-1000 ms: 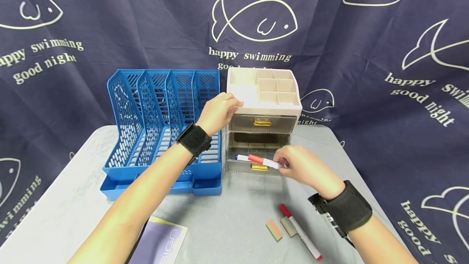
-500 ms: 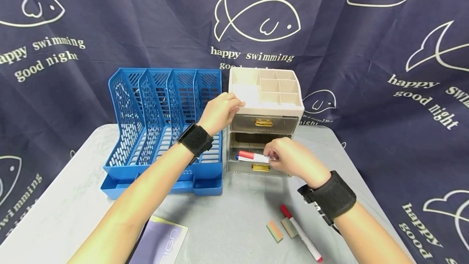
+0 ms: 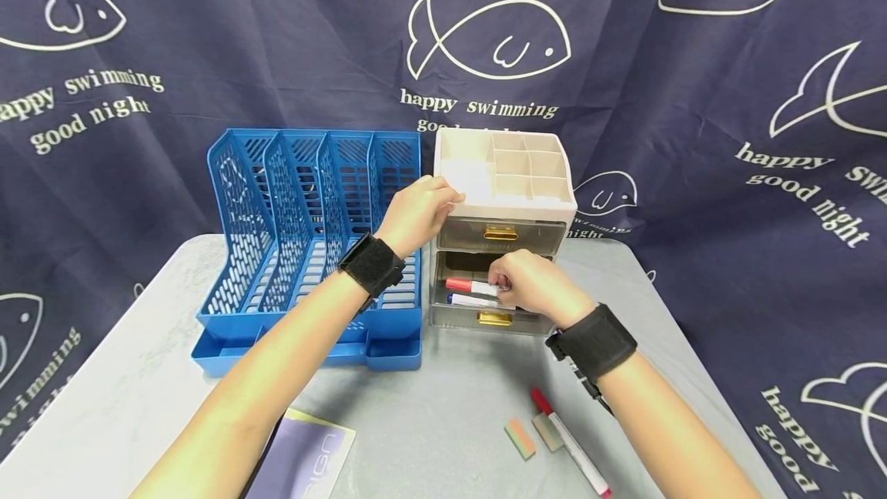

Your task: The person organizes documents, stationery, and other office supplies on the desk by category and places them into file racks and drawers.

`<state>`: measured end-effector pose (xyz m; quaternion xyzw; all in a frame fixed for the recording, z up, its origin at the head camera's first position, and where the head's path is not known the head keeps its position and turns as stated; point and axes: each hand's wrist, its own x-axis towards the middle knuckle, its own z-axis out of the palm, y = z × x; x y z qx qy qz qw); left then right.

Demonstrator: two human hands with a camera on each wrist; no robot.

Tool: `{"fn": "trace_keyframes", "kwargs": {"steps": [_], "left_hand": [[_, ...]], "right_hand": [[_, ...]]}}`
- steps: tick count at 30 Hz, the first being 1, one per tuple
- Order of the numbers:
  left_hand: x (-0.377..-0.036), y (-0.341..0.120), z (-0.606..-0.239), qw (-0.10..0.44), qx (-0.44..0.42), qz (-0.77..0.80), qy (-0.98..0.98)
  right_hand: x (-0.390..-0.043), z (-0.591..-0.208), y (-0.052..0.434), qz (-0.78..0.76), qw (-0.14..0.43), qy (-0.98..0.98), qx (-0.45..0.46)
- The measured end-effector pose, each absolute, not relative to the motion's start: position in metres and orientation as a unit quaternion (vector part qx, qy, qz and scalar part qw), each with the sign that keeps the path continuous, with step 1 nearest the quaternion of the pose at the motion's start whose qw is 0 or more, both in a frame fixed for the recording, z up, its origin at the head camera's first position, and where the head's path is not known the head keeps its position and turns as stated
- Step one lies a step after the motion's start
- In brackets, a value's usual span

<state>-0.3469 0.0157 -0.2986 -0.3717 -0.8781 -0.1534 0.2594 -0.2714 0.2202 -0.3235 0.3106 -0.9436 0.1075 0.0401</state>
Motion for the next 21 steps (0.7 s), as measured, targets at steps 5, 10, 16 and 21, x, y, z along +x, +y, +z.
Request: {"fn": "trace_keyframes", "kwargs": {"steps": [5,10,16,21], "left_hand": [[-0.346,0.016,-0.298,0.256,-0.371,-0.154,-0.879],[-0.347,0.017,-0.298,0.255,-0.368,-0.152,-0.881],[-0.348,0.017,-0.3,0.255,-0.37,-0.154,-0.88],[-0.348,0.017,-0.3,0.253,-0.37,-0.154,-0.881]], "right_hand": [[-0.282,-0.331,0.224,0.123,0.027,-0.945,0.303],[-0.291,-0.336,0.223,0.129,0.011,-0.942,0.309],[-0.297,-0.344,0.22,0.131,-0.012,-0.943,0.307],[-0.302,-0.35,0.222,0.126,-0.022,-0.944,0.303]]}}
